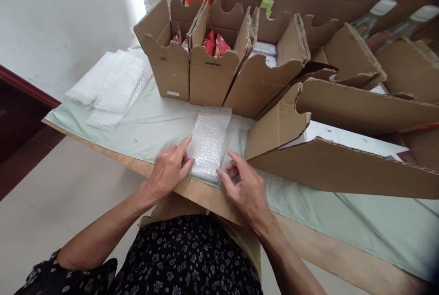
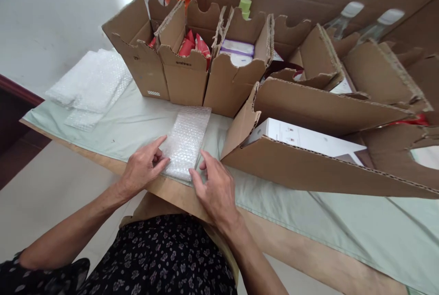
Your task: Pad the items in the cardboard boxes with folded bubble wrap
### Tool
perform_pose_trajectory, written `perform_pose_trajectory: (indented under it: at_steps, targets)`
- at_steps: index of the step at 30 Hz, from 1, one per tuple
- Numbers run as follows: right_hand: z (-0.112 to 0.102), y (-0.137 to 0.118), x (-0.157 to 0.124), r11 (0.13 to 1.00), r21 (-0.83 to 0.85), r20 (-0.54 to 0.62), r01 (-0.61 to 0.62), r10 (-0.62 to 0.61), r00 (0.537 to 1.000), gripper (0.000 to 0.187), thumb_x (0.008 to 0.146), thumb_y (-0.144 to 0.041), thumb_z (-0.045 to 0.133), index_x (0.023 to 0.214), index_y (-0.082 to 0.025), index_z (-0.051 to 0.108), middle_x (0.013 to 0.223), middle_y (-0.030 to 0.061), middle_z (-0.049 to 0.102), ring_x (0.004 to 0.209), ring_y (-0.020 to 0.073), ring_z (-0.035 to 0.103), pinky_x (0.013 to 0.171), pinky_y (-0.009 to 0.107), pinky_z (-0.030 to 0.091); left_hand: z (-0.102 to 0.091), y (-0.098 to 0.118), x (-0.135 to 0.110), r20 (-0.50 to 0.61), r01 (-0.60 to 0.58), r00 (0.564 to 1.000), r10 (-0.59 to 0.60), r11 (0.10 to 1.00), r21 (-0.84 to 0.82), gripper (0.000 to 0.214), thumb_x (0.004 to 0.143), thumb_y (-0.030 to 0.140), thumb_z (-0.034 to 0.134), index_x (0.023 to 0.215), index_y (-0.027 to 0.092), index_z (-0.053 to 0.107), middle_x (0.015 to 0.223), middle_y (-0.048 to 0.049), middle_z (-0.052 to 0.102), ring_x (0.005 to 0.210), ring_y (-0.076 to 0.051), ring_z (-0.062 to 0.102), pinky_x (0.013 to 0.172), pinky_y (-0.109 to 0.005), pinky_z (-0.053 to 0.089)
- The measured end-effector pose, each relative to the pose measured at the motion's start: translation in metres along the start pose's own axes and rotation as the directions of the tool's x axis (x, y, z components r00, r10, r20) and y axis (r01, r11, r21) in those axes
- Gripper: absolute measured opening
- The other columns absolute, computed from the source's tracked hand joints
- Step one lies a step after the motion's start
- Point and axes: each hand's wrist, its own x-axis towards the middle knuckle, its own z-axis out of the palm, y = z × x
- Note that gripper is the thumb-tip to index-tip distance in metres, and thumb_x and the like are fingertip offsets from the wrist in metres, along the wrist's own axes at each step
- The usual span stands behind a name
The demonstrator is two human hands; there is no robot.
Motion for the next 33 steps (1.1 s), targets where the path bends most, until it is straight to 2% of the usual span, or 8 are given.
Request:
perform_pose_trajectory:
  at_steps: [5,8,12,15,20,24,28,33]
  targets:
    - [-0.002,-0.010,-0.010,0.948,-0.114,0.143,0.296,-0.279,0.950,0.031,0.097,-0.025,0.063,0.128,-0.021,0.065,0.141,0.0157,0.065,0.126,0.0327,0.062,0.098,0.049,0.054,0.006,-0.005,0.004,0.017,-0.064,0.998,0.063,0.997,0.042,0.058,0.091,0.019,0.065,0.148,0.019,0.052,0.080,0.0007,0.069,0.074,-0.020,0.063,0.080,-0.036,0.055]
    - [0.007,-0.011,-0.006,0.934,-0.158,0.181,0.321,-0.293,0.939,0.021,0.099,-0.018,0.059,0.117,-0.020,0.070,0.134,0.0142,0.070,0.123,0.0316,0.065,0.096,0.048,0.054,-0.002,-0.002,0.003,-0.030,-0.118,0.992,0.120,0.991,0.061,0.053,0.095,0.023,0.064,0.147,0.018,0.052,0.087,-0.0036,0.071,0.082,-0.023,0.067,0.083,-0.039,0.056]
    - [0.011,-0.008,-0.003,0.951,-0.067,0.107,0.301,-0.293,0.950,0.021,0.106,-0.018,0.052,0.111,-0.020,0.072,0.113,0.0090,0.078,0.106,0.0251,0.071,0.091,0.042,0.053,-0.024,0.005,-0.008,-0.125,-0.326,0.937,0.326,0.945,0.022,0.048,0.096,0.037,0.069,0.140,0.020,0.058,0.136,-0.0176,0.067,0.124,-0.034,0.063,0.103,-0.050,0.052]
    - [0.006,-0.008,-0.003,0.974,0.052,0.150,0.219,-0.224,0.963,0.022,0.108,-0.022,0.050,0.107,-0.021,0.073,0.101,0.0060,0.079,0.092,0.0217,0.073,0.085,0.038,0.053,-0.033,0.007,-0.018,-0.059,-0.431,0.902,0.428,0.900,-0.060,0.029,0.098,0.027,0.066,0.126,0.022,0.067,0.127,-0.0130,0.073,0.125,-0.032,0.064,0.107,-0.051,0.049]
    - [-0.002,-0.010,-0.005,0.981,0.151,0.105,0.121,-0.137,0.985,0.021,0.106,-0.023,0.052,0.116,-0.021,0.071,0.111,0.0068,0.077,0.100,0.0211,0.073,0.088,0.035,0.057,-0.022,0.003,-0.011,0.032,-0.294,0.950,0.311,0.923,-0.247,0.022,0.100,0.017,0.057,0.117,0.019,0.072,0.094,-0.0053,0.080,0.084,-0.020,0.072,0.085,-0.039,0.057]
    - [-0.007,-0.015,-0.010,0.962,-0.097,-0.091,0.255,-0.264,0.960,0.020,0.103,-0.020,0.056,0.119,-0.021,0.068,0.122,0.0120,0.072,0.109,0.0251,0.069,0.091,0.039,0.054,-0.011,0.001,0.006,0.080,-0.173,0.976,0.204,0.942,-0.289,0.026,0.098,0.019,0.058,0.120,0.018,0.072,0.110,-0.0089,0.079,0.092,-0.021,0.074,0.082,-0.035,0.060]
    - [-0.002,-0.011,-0.001,0.897,-0.188,0.115,0.401,-0.385,0.916,0.018,0.102,-0.017,0.056,0.112,-0.021,0.070,0.119,0.0097,0.075,0.111,0.0267,0.068,0.090,0.042,0.050,-0.006,0.001,0.009,0.014,-0.205,0.977,0.213,0.957,-0.205,0.027,0.099,0.018,0.056,0.123,0.015,0.070,0.108,-0.0110,0.074,0.095,-0.023,0.072,0.083,-0.037,0.061]
    - [0.004,-0.001,0.012,0.940,-0.028,0.101,0.341,-0.337,0.936,0.019,0.105,-0.018,0.054,0.113,-0.019,0.071,0.108,0.0074,0.078,0.095,0.0221,0.072,0.085,0.038,0.051,-0.018,0.004,-0.007,-0.087,-0.351,0.936,0.342,0.928,-0.126,0.026,0.097,0.026,0.067,0.120,0.015,0.069,0.126,-0.0170,0.069,0.119,-0.031,0.065,0.101,-0.049,0.053]
